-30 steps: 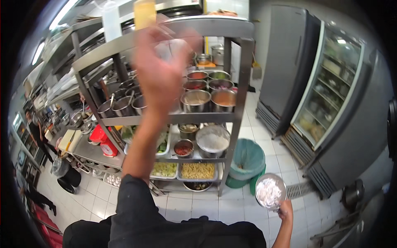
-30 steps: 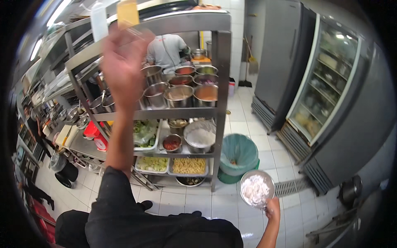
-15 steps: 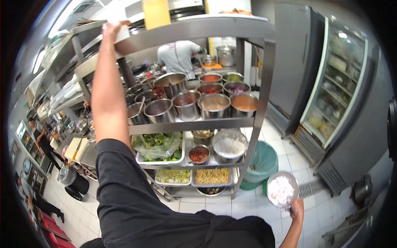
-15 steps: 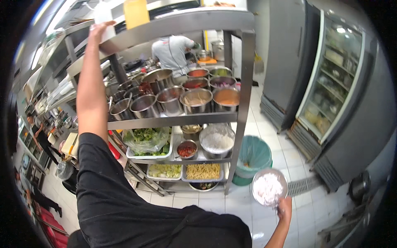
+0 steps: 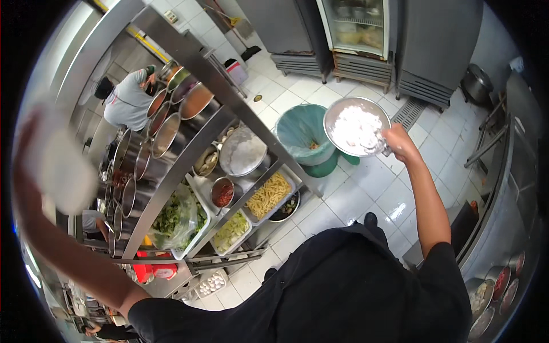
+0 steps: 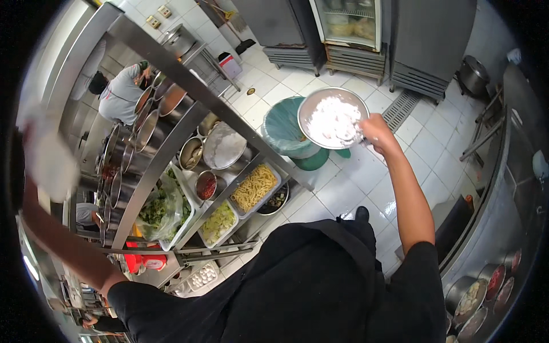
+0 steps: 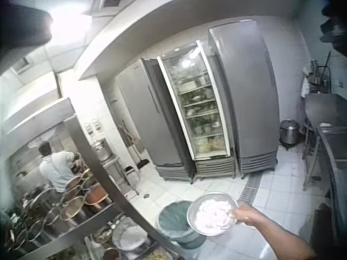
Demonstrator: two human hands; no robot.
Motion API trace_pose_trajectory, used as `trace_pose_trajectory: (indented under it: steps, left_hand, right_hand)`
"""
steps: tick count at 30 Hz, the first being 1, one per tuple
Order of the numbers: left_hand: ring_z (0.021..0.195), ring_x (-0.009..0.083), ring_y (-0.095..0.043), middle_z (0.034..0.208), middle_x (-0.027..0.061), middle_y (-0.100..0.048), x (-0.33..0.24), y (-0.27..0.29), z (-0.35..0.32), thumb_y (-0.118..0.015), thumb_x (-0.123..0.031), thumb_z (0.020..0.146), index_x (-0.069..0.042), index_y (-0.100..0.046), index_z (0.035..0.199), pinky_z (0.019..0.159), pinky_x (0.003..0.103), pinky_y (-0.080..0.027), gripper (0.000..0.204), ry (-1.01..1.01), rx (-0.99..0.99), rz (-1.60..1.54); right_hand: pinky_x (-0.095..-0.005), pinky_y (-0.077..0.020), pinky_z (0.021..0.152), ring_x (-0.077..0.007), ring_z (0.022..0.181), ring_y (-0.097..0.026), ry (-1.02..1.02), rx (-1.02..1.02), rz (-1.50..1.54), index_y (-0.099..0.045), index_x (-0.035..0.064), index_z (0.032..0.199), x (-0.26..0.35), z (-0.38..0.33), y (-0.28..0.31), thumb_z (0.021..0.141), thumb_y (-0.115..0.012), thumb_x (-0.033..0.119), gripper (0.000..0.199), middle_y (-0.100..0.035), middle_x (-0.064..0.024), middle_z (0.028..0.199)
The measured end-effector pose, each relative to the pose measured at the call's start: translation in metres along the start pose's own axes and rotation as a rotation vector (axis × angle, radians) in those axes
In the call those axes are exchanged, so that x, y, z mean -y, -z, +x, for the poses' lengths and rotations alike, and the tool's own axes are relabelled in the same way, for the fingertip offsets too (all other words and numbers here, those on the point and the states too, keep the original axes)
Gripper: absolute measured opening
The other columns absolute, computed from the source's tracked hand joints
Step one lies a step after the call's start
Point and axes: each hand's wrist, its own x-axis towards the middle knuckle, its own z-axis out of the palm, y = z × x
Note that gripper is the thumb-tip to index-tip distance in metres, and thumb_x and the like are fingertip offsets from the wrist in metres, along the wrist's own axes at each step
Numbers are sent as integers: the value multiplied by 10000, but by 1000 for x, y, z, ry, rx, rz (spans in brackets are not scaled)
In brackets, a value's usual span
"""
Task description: The person collects various portions of meat and seafood from containers into separate metal bowls, weights them on a red scale, adds liquid and powder from containers, and mixes the ingredients by hand before washing the bowls in a stainless steel sink.
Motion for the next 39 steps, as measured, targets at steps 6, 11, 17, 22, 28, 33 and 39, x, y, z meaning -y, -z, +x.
trace_pose_trajectory:
  steps: [6,11,17,22,28,33,39]
  left_hand:
    - [824,262,-620,906,164,-639,-44,-244,-67,-778,-260,522,4,-578,1042,760,341,-482,616,-98,1179,-26]
    - [828,312,-637,863,176,-655,-83,-338,-97,-767,-239,508,-5,-633,956,740,368,-506,523,-248,1322,281]
    - [827,273,-654,859,143,-669,-127,-378,-95,-763,-175,517,-40,-691,858,704,357,-531,374,-338,1273,431]
    - [840,272,-654,869,126,-673,-156,-384,-107,-776,-172,511,-59,-693,875,701,356,-534,390,-315,1319,447]
    - [815,301,-649,850,154,-662,-143,-398,-115,-678,-135,588,-33,-667,849,689,369,-528,279,-362,1226,469]
    - [807,294,-654,840,157,-664,-111,-404,-104,-626,-113,621,-36,-680,827,672,369,-533,226,-317,1020,583]
    - [808,280,-658,842,154,-667,-130,-411,-118,-616,-115,638,-45,-688,813,675,366,-535,201,-332,1080,546]
  right_hand:
    - [-337,-389,403,-187,489,-527,23,-27,9,-569,-139,803,-29,49,32,699,-462,30,225,-574,-146,643]
    - [-373,-398,403,-226,466,-552,-3,-13,-184,-536,-170,822,-68,98,51,698,-454,53,269,-578,-201,627]
    - [-389,-454,466,-279,550,-614,-127,8,-383,-588,-87,896,-69,101,68,718,-464,90,281,-626,-199,712]
    - [-381,-473,524,-292,638,-619,-66,-51,-350,-568,-132,928,-93,128,62,712,-460,74,317,-616,-248,771]
    - [-351,-467,473,-254,538,-603,-29,-138,-343,-597,-109,838,-123,151,48,709,-462,72,260,-611,-201,682]
    - [-387,-514,694,-345,805,-640,-205,63,-199,-593,-85,956,-103,124,44,704,-500,101,327,-625,-262,901]
    - [-336,-428,419,-207,484,-564,-31,-122,-232,-609,-84,839,-139,145,36,699,-470,58,243,-603,-165,641]
